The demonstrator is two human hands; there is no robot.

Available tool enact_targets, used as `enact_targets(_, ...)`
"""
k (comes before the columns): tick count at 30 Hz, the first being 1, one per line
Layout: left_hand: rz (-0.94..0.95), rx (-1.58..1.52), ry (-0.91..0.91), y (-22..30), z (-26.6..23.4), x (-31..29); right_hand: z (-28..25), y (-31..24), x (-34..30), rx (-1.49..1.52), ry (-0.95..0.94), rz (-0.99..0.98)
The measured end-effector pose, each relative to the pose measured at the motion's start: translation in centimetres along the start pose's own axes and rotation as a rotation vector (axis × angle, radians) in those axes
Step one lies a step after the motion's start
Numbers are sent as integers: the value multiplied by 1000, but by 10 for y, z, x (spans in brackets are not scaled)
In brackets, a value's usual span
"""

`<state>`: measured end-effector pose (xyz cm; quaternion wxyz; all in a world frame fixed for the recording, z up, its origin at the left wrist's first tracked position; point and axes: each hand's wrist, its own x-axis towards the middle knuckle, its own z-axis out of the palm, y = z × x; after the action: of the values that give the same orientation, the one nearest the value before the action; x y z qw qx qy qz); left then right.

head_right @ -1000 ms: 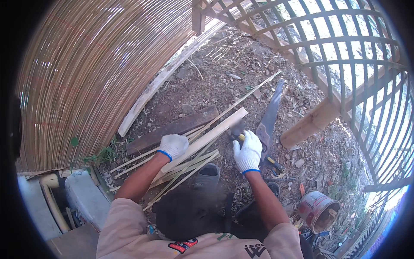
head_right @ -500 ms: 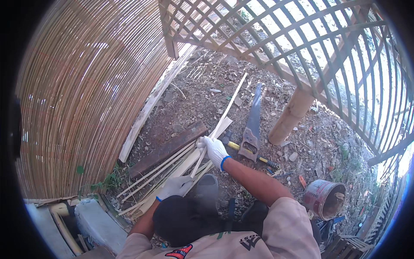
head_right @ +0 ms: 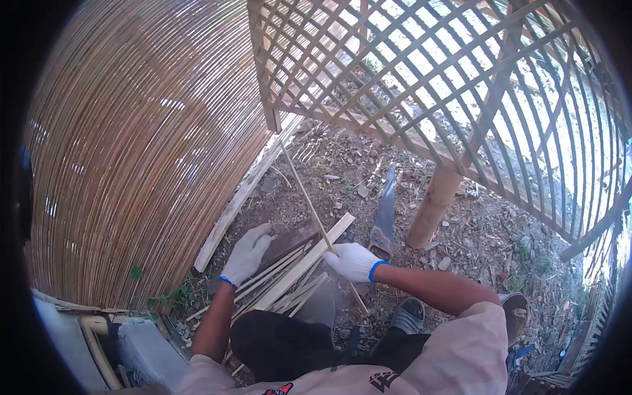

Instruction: The person constructs a wooden lattice structure by hammering bamboo strips onto the frame with a hammer, cutting a bamboo strip with a hand saw, and fitting and hammering additional strips.

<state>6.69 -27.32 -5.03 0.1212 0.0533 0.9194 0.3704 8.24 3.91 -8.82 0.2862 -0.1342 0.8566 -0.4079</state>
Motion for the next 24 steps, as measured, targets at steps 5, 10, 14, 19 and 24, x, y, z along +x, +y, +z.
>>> enact_targets(5,-346,-690,45,62,11,55,35,39,-45,-242,-36,-144)
enact_targets(10,-58,-888,-18,134,35,55,30,42,-55,-131,173,-230)
enact_targets(14,207,-781,-173,198,48,69,-2,36,-47,28,244,-227)
enact_targets(19,579,-490,-104,318,67,90,-84,11,-66,328,749,-250)
enact_targets(24,794,-445,23,379,117,134,-220,-2,-130,330,1530,-409)
